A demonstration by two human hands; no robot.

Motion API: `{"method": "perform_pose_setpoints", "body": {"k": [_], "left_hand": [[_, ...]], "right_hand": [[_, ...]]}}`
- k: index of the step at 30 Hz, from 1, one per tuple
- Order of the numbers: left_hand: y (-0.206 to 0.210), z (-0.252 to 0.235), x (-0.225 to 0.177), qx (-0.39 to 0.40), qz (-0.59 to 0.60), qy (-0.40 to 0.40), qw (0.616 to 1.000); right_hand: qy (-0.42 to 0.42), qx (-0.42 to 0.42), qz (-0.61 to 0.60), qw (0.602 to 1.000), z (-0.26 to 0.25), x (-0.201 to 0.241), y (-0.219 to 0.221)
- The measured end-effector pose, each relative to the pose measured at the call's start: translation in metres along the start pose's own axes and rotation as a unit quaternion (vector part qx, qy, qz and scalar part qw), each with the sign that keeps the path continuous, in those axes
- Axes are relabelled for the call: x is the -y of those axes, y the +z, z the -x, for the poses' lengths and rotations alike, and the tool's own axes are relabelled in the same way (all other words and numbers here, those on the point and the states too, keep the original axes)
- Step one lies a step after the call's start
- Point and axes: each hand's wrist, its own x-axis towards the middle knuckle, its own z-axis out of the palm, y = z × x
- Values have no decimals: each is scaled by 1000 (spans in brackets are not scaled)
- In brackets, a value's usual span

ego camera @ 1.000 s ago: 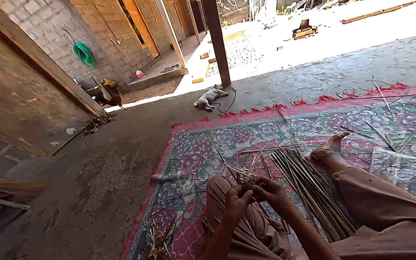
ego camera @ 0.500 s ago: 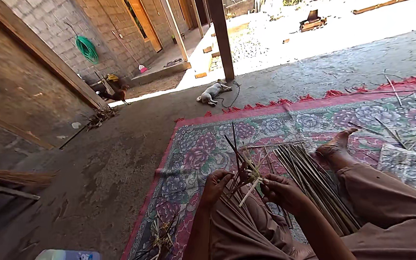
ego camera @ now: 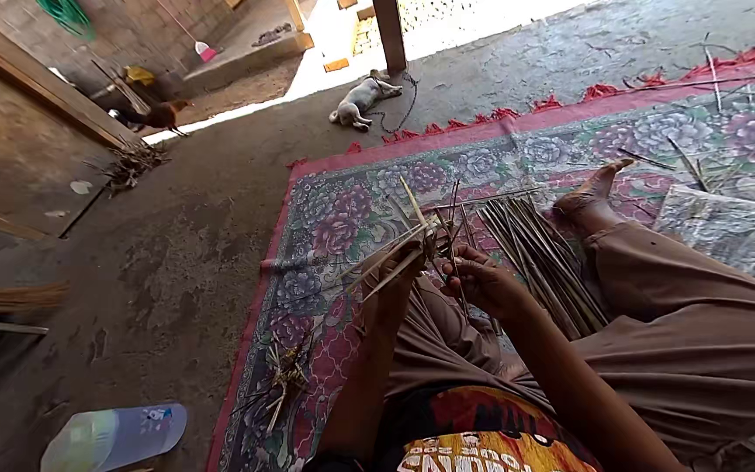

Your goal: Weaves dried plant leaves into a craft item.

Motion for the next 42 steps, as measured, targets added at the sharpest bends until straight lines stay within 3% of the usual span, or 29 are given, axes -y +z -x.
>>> {"method": "perform_pose_setpoints", "body": {"k": [3,5,7,12,16,25,28,31,34,38,42], "left_hand": [[-1,0,2,-10,-123,86,989],[-6,0,6,-25,-250,178,952],[-11,0,7,-2,-254,220,942],[-23,7,5,97,-49,67,992],[-20,8,7,70,142,-29,987],[-3,15,25,3,165,-27,986],[-5,13,24,-41,235,-65,969],[-9,13,19,-13,218,-81,972],[-15,14,19,47,139,-53,988],[-11,17,15,59,106,-25,992],[-4,20,11,55,95,-40,993]], "right_hand": [[-2,-10,3,1000,1,4,3],[1,-9,15,1000,2,5,3],[0,-9,17,1000,1,4,3],[1,-9,20,1000,0,2,2],[-14,17,62,998,0,1,4],[-47,17,273,961,-1,-14,13],[-25,30,385,922,-5,-16,1],[-17,39,484,874,-6,-12,-8],[-8,7,449,893,4,6,5],[-121,-13,345,931,8,13,12],[-212,-41,367,905,4,4,12]]}}
